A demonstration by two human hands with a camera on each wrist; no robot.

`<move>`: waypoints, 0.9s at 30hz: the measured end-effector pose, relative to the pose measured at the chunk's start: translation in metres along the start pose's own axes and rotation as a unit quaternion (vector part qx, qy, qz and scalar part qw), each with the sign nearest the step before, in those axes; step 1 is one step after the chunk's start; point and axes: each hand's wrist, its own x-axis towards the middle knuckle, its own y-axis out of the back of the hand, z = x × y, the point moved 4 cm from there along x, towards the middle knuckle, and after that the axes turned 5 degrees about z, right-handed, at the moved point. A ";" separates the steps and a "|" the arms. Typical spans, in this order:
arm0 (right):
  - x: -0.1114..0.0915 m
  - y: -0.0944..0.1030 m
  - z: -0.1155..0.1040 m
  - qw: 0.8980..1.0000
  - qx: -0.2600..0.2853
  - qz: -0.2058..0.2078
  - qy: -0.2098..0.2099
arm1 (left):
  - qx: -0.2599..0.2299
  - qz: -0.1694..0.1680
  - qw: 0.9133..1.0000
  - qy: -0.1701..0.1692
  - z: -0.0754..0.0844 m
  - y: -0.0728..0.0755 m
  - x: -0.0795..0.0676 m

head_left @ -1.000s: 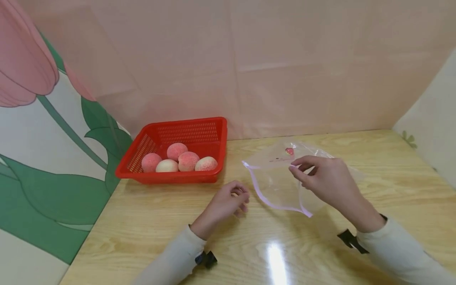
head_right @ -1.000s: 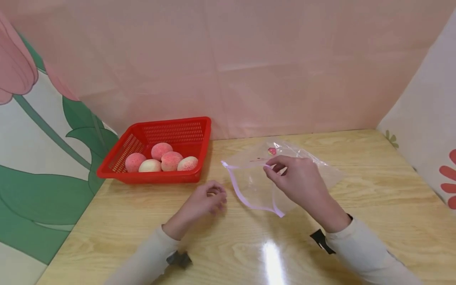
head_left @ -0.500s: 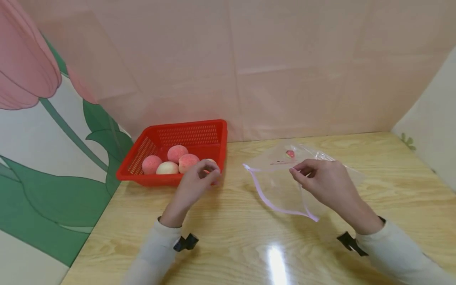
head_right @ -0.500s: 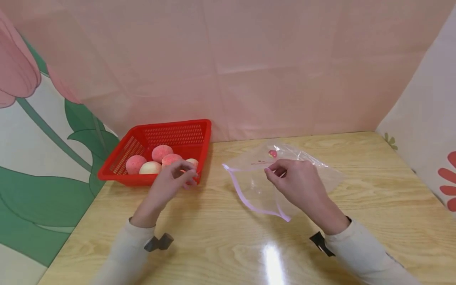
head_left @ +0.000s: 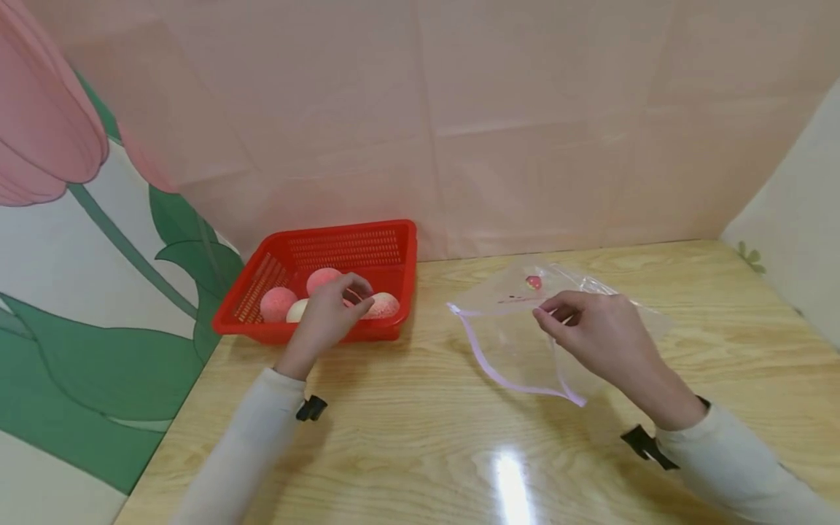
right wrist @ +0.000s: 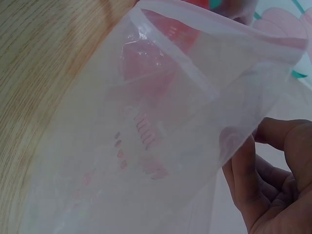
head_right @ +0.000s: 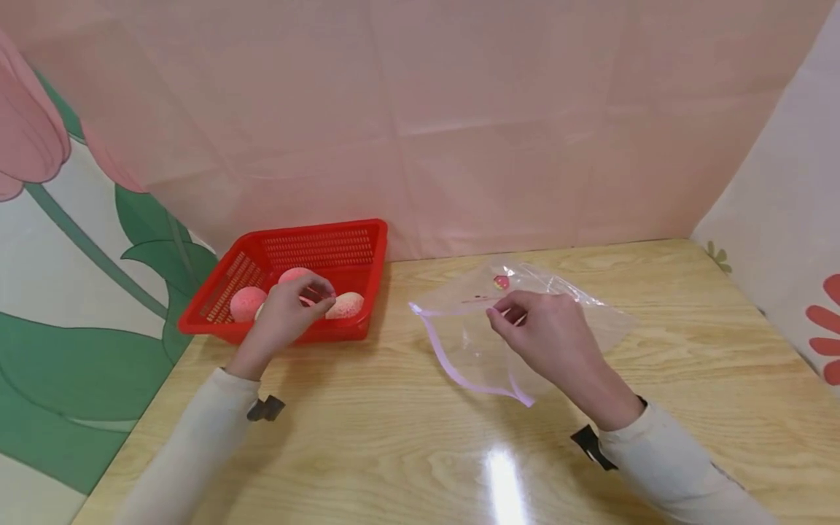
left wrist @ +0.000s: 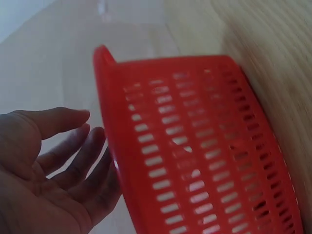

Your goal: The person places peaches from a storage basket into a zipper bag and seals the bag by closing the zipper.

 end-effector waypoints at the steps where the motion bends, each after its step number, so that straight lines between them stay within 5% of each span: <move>1: 0.000 0.000 0.000 1.000 0.001 0.000 0.000 | 0.007 -0.004 1.000 -0.005 -0.002 0.000 0.003; 16: -0.002 -0.002 0.000 1.000 -0.002 0.000 -0.004 | 0.082 -0.082 0.993 -0.011 -0.024 -0.015 0.030; 27: -0.002 -0.003 0.000 1.000 -0.004 -0.003 -0.001 | 0.087 -0.102 0.990 0.035 -0.027 -0.020 0.035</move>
